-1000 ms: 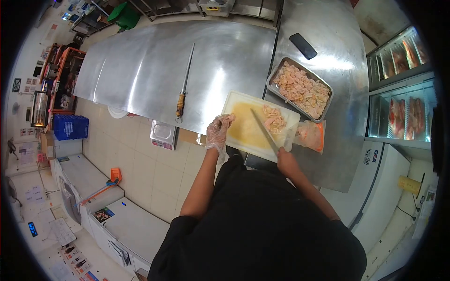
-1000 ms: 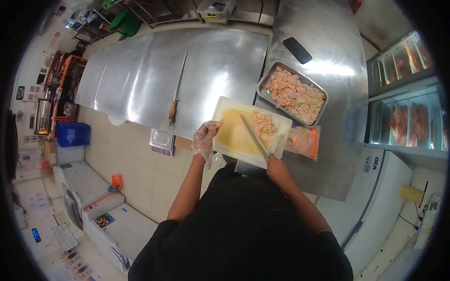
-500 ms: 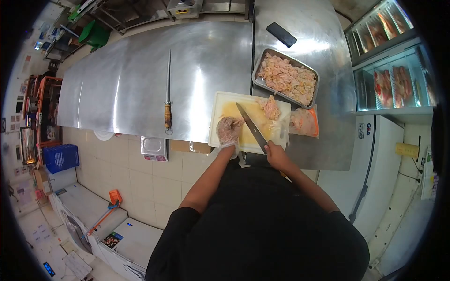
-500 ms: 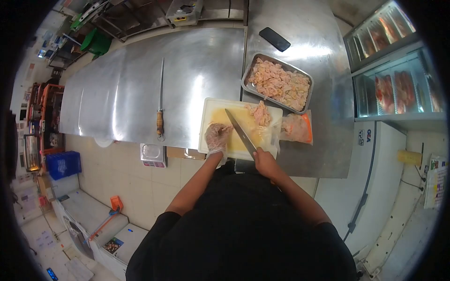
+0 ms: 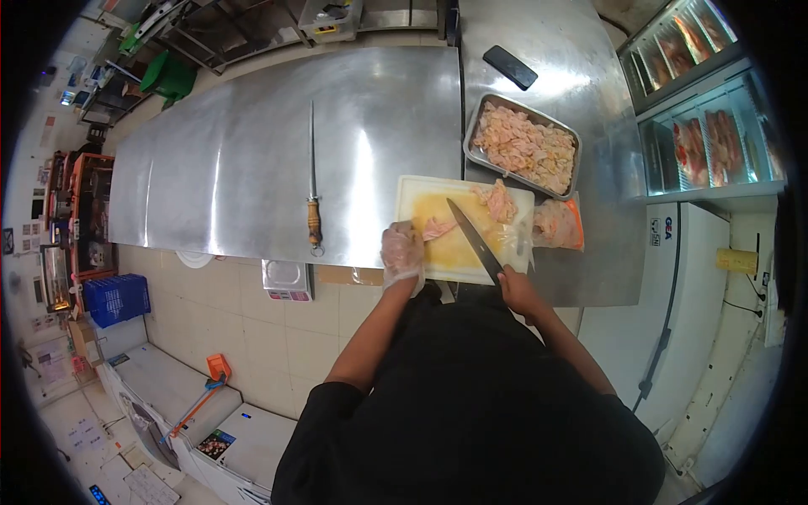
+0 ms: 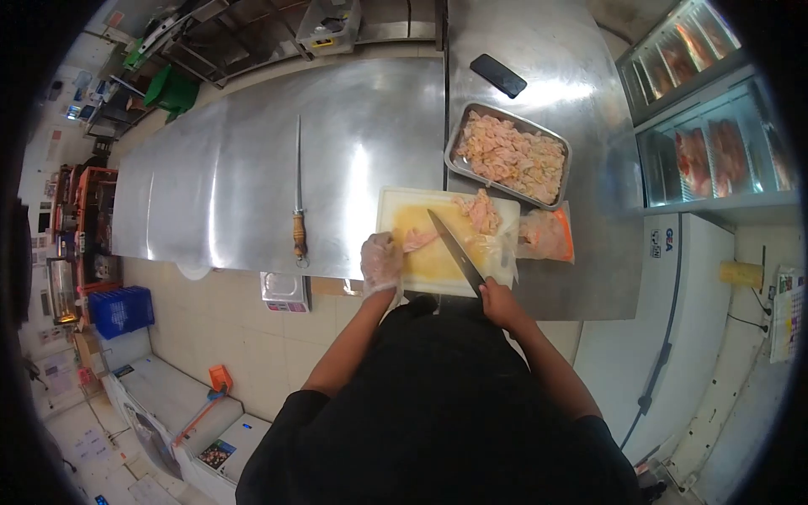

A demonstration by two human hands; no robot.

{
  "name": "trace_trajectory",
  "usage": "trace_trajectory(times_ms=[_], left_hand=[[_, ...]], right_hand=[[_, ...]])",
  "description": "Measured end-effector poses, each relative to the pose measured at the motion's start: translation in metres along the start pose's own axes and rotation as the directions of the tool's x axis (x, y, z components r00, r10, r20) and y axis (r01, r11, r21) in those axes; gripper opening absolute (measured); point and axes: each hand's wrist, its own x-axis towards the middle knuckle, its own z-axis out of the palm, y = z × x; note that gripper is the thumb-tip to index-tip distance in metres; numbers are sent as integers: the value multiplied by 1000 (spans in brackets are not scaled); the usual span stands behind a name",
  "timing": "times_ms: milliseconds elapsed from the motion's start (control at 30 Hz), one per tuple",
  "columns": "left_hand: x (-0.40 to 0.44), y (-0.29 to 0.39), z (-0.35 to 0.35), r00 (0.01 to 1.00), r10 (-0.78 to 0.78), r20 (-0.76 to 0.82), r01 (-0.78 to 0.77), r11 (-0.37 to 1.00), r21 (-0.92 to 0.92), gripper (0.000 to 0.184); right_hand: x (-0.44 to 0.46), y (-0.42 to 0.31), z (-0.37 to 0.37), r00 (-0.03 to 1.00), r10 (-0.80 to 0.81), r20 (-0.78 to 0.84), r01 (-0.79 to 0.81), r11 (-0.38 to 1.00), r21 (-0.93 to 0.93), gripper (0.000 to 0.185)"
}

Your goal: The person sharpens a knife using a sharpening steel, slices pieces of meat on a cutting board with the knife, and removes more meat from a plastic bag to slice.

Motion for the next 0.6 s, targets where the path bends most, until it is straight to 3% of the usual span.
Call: trace_trajectory(times_ms=[33,67,133,167,300,367,400,467,600], left_hand=[[-1,3,-4,968,243,-56,-234,963,132,21],[0,5,-7,967,248,-60,-238,962,133,21],[-1,15,-16,839,491,233,-504,864,-6,21],[3,11,2,825,524,212,-526,849,-50,19],[19,13,30,862,447,238,-476,876,78,22],[31,19,31,882,264,390,-324,941,95,24],[35,23,22,883,266,387,-326,940,99,24],[42,33,-5,771,98,629,-123,992,-3,28],[43,16,9,859,114,499,-162,985,53,32]], right_hand=[[0,1,-2,1000,-20,10,19,1000,24,27],[2,2,-4,1000,-23,5,23,999,25,27],[1,3,-7,1000,-19,21,18,1000,26,27],[0,2,-8,1000,-21,19,21,999,26,27],[2,4,-8,1000,-24,3,24,1000,17,27],[5,10,-8,999,-42,-6,42,999,12,27],[6,11,-7,999,-41,-1,41,999,1,27],[7,15,-5,999,-42,-4,42,999,-2,27],[14,26,0,998,-58,-7,58,998,4,28]])
